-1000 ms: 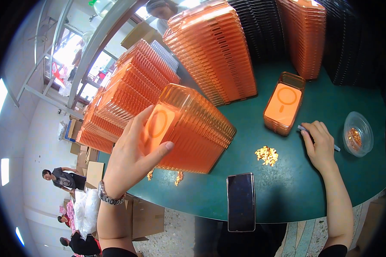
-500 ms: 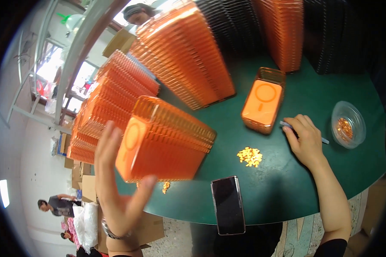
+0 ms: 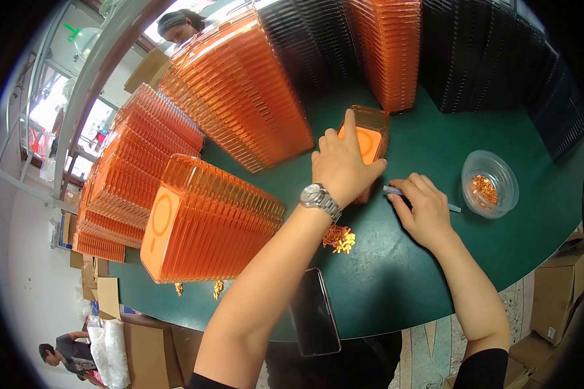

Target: Assembling plastic phone cases by fitting components together at a production workstation.

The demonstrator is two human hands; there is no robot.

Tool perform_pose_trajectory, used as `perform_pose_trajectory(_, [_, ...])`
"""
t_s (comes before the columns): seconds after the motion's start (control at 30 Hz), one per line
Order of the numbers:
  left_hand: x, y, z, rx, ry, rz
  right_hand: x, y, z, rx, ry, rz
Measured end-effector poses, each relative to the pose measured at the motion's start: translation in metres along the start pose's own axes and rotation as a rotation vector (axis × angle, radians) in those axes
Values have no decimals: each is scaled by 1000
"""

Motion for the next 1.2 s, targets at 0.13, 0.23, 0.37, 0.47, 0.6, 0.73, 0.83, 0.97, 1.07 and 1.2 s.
perform_pose_trajectory(0.13, [10,8,11,171,-36,-156,1,3,1,-5,7,-13])
perform_pose_trajectory(0.23, [45,29,16,497,-241,-227,5,2,-1,11,9,-7])
perform_pose_trajectory(0.37, [164,55,51,1414,-3,506,1,-1,2,33,7,12])
perform_pose_trajectory(0.47, [255,45,104,1875,222,843,3,-6,-2,43,-50,22])
perform_pose_trajectory(0.6, [323,35,178,1563,213,417,4,-1,4,144,55,8])
perform_pose_trajectory(0.73, [360,40,231,958,172,69,11,1,31,243,257,48])
perform_pose_trajectory(0.83, [376,39,258,967,242,26,23,6,118,77,245,178])
perform_pose_trajectory(0.97, [372,24,285,952,445,26,7,-32,278,-245,400,573])
perform_pose_trajectory(1.07, [374,20,292,821,400,-128,-22,-73,383,-438,582,678])
perform_pose_trajectory(1.2, [376,22,281,519,103,-334,-42,-187,447,-473,612,754])
Point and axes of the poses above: each hand's wrist, its own x-axis away from the middle knuckle, its own y-axis out of the back of the hand, z = x × y, the point moved 5 cm from there along -x, towards the middle knuckle, and after that the axes turned 7 degrees about y, right-handed, at the moved point
